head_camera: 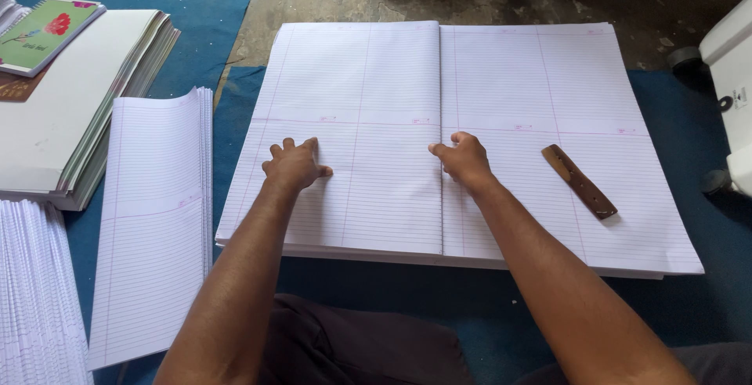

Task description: The person folds large sheets of lined paper in half and presses the crease with a flat tool. They repeat this process for multiple sheets, stacking the folded sheets to the side.

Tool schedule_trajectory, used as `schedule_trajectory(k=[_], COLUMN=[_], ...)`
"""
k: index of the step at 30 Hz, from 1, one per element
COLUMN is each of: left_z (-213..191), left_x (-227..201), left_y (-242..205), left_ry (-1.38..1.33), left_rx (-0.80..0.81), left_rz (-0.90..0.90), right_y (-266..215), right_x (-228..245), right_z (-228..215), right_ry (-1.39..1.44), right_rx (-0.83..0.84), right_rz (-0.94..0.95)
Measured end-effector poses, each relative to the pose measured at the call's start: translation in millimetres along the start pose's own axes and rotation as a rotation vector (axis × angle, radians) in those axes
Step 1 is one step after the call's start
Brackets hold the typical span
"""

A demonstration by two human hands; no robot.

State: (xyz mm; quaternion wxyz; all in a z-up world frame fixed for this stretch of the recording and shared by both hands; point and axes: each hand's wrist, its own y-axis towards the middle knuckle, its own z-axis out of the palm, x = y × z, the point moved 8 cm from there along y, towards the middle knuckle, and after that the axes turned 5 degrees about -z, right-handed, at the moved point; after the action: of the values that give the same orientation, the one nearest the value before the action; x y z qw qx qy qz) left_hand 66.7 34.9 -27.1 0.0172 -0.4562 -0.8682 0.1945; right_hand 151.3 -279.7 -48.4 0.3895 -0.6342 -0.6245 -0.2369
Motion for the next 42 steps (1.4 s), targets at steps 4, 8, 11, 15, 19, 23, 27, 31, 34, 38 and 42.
schedule_trajectory(k=[4,8,11,15,19,23,27,31,34,38,42], left_z=[-1,-3,-7,-13,-13,-10,4,13,16,22,23], left_x=[1,7,16,35,53,64,60,47,34,14,0], left_y=[-3,3,14,25,30,34,47,55,49,37,28], left_ry=[0.012,-0.037,-0.11,-0.12,-0.074,-0.177,-0.362,-0.492,-0.601,-0.73,-0.768], left_rx=[0.015,0.021,-0.041,-0.153,-0.17,-0.196,-0.158,-0.155,-0.162,-0.023,0.014], left_rz=[0.009,0.034,0.037,0.009,-0.088,-0.126,-0.12,-0.109,-0.071,-0.073,-0.07], right_y=[2,-2,-4,-4,-1,-3,-10,-24,-33,-32,-28], right_x=[2,15,19,16,7,-1,-3,-6,-16,-17,-23], right_z=[6,11,10,8,-5,-28,-53,-81,-100,-119,-130], right_ry=[0.116,0.198,0.321,0.435,0.449,0.431,0.392,0.275,0.16,0.162,0.121], right_rx=[0.037,0.065,0.059,-0.013,-0.062,-0.091,-0.125,-0.159,-0.166,-0.214,-0.224], right_rz=[-0.007,0.012,0.027,0.042,0.05,0.087,0.066,0.098,0.175,0.074,0.067])
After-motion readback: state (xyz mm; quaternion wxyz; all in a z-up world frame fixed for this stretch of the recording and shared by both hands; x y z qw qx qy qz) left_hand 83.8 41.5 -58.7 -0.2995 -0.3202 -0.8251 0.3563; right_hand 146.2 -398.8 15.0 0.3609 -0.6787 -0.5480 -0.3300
